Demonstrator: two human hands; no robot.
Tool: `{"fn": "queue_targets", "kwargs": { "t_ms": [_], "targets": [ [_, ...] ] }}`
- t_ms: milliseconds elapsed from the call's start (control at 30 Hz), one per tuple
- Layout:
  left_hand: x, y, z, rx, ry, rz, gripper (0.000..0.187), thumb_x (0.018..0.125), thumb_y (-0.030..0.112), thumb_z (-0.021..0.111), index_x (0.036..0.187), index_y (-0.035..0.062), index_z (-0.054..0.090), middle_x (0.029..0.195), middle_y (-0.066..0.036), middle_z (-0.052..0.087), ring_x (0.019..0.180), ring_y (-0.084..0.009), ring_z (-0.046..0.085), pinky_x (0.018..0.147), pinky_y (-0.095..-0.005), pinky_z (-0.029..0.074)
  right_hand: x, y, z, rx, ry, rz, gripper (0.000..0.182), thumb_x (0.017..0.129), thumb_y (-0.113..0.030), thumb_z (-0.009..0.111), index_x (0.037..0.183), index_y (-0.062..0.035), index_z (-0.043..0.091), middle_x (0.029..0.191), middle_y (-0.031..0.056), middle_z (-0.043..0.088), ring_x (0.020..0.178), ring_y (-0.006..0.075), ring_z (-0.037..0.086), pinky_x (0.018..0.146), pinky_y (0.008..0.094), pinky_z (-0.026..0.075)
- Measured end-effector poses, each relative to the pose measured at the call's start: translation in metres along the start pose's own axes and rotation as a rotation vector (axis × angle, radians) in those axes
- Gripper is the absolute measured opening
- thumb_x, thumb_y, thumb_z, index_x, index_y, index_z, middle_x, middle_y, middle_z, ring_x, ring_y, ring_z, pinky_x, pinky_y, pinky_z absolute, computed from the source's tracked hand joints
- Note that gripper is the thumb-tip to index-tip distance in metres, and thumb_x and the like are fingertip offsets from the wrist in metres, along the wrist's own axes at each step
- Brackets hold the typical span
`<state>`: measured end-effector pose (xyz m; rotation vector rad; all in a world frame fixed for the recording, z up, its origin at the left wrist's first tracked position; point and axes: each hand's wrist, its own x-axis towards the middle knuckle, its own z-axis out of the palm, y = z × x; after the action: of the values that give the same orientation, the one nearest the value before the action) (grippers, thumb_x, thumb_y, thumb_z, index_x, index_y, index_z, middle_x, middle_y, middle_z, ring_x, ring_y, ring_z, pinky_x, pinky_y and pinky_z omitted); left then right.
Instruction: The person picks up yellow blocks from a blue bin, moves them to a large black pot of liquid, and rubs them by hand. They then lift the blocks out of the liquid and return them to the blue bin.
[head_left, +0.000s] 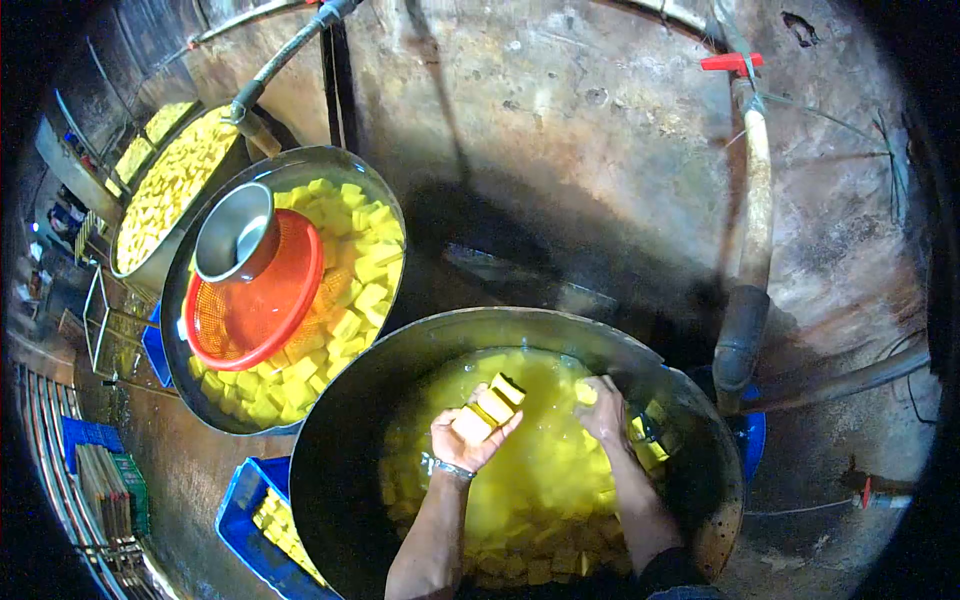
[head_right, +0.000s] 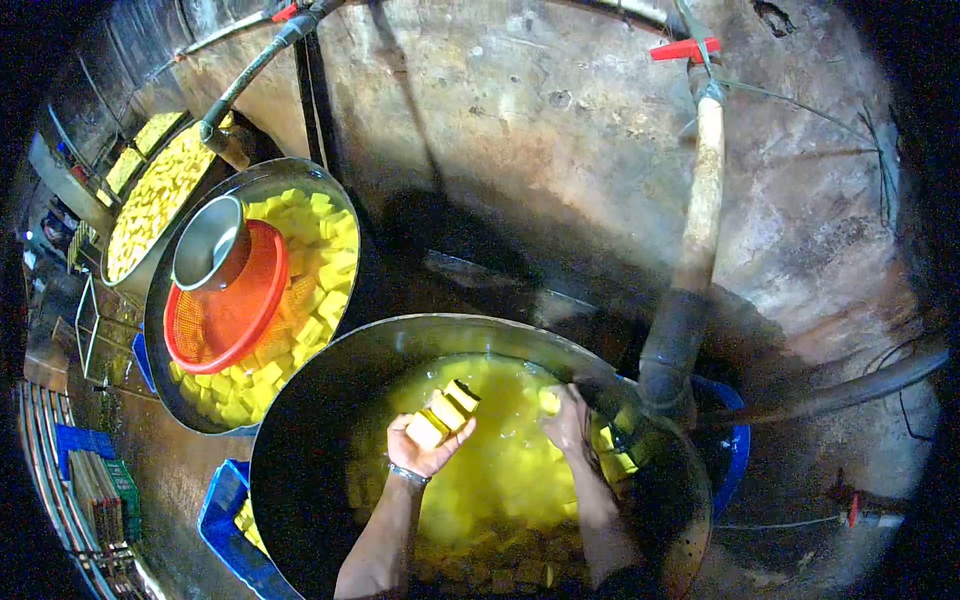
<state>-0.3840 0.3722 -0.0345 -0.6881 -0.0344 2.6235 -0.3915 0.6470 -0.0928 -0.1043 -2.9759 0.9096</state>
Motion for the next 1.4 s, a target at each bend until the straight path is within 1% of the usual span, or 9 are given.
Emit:
{"fn": "queue_targets", "kwargs": {
  "t_ms": [200, 333, 433, 833, 1000, 1033, 1167, 1300, 1400],
  "targets": [
    [0.012, -0.028, -0.010, 0.227, 0.317, 0.114, 0.035, 0.081, 0.025, 0.043, 0.104, 0.0067, 0.061, 0.109, -0.015, 0.064, 0.102, -0.0330, 0.061, 0.088, -0.0515, 0.050, -0.032, -0.080, -0.073, 1.334, -0.370, 0.364, 0.045, 0.072, -0.001, 0.068, 0.115, -0.0064, 0.055, 0.104, 0.0129, 0.059, 0.094, 0.0254, 0.062, 0.067, 0.0383, 0.059],
    [0.003, -0.058, -0.013, 0.172, 0.009, -0.110, 0.031, 0.084, 0.023, 0.046, 0.105, 0.0063, 0.062, 0.103, -0.014, 0.066, 0.097, -0.0300, 0.063, 0.092, -0.0462, 0.048, -0.028, -0.162, -0.112, 0.361, -0.445, -0.466, 0.042, 0.077, -0.004, 0.071, 0.115, -0.0015, 0.053, 0.103, 0.0138, 0.057, 0.092, 0.0270, 0.062, 0.076, 0.0383, 0.051],
    [-0.021, -0.079, 0.014, -0.047, -0.143, -0.175, 0.035, 0.081, 0.020, 0.047, 0.110, 0.0046, 0.060, 0.107, -0.015, 0.065, 0.099, -0.0319, 0.061, 0.093, -0.0460, 0.048, -0.064, -0.247, -0.167, -0.192, -0.107, -0.132, 0.049, 0.077, -0.009, 0.072, 0.118, 0.0000, 0.049, 0.106, 0.0190, 0.050, 0.088, 0.0347, 0.059, 0.079, 0.0443, 0.049],
    [-0.266, 0.023, 0.066, -0.227, -0.771, 0.090, 0.062, 0.069, 0.022, 0.049, 0.127, 0.0000, 0.043, 0.129, -0.027, 0.049, 0.121, -0.0416, 0.048, 0.106, -0.0493, 0.038, -0.259, -0.447, -0.127, -0.374, 0.185, -0.852, 0.054, 0.082, -0.027, 0.065, 0.129, -0.0037, 0.051, 0.130, 0.0243, 0.048, 0.121, 0.0442, 0.043, 0.102, 0.0553, 0.032],
    [-0.396, 0.097, -0.053, -0.163, -0.723, 0.334, 0.051, 0.086, 0.026, 0.050, 0.129, 0.0010, 0.043, 0.132, -0.023, 0.047, 0.123, -0.0337, 0.049, 0.104, -0.0428, 0.041, -0.337, -0.489, -0.019, -0.259, -0.349, -0.969, 0.072, 0.085, -0.044, 0.064, 0.138, -0.0011, 0.041, 0.144, 0.0254, 0.039, 0.135, 0.0503, 0.032, 0.111, 0.0660, 0.015],
    [-0.389, 0.096, -0.112, 0.282, -0.402, 0.962, 0.042, 0.090, 0.027, 0.047, 0.124, 0.0014, 0.050, 0.127, -0.019, 0.051, 0.120, -0.0318, 0.051, 0.104, -0.0408, 0.041, -0.344, -0.500, 0.004, -0.233, -0.455, -0.984, 0.071, 0.081, -0.046, 0.069, 0.134, -0.0062, 0.046, 0.144, 0.0258, 0.038, 0.135, 0.0499, 0.032, 0.107, 0.0664, 0.021],
    [-0.462, 0.128, -0.238, -0.408, -0.420, 0.356, 0.056, 0.097, 0.048, 0.036, 0.131, 0.0054, 0.051, 0.137, -0.015, 0.052, 0.122, -0.0296, 0.052, 0.107, -0.0472, 0.037, -0.367, -0.513, 0.130, 0.073, -0.786, -1.032, 0.062, 0.076, -0.046, 0.074, 0.121, -0.0070, 0.057, 0.129, 0.0241, 0.054, 0.120, 0.0441, 0.051, 0.099, 0.0536, 0.039],
    [-0.492, 0.105, -0.310, -0.600, -0.242, 0.568, 0.073, 0.094, 0.062, 0.031, 0.139, 0.0055, 0.041, 0.141, -0.018, 0.046, 0.126, -0.0324, 0.048, 0.109, -0.0516, 0.033, -0.408, -0.470, 0.292, -0.247, -1.114, -0.881, 0.051, 0.080, -0.047, 0.067, 0.116, -0.0113, 0.065, 0.111, 0.0183, 0.066, 0.098, 0.0379, 0.063, 0.085, 0.0465, 0.050],
    [-0.509, 0.083, -0.340, -0.845, 0.256, 0.598, 0.092, 0.089, 0.076, 0.021, 0.150, 0.0068, 0.018, 0.150, -0.021, 0.030, 0.135, -0.0378, 0.036, 0.113, -0.0516, 0.026, -0.456, -0.473, 0.363, -0.771, -1.352, -0.556, 0.076, 0.077, -0.065, 0.056, 0.131, -0.0125, 0.057, 0.134, 0.0213, 0.054, 0.128, 0.0426, 0.046, 0.101, 0.0650, 0.034]
  ]
}}
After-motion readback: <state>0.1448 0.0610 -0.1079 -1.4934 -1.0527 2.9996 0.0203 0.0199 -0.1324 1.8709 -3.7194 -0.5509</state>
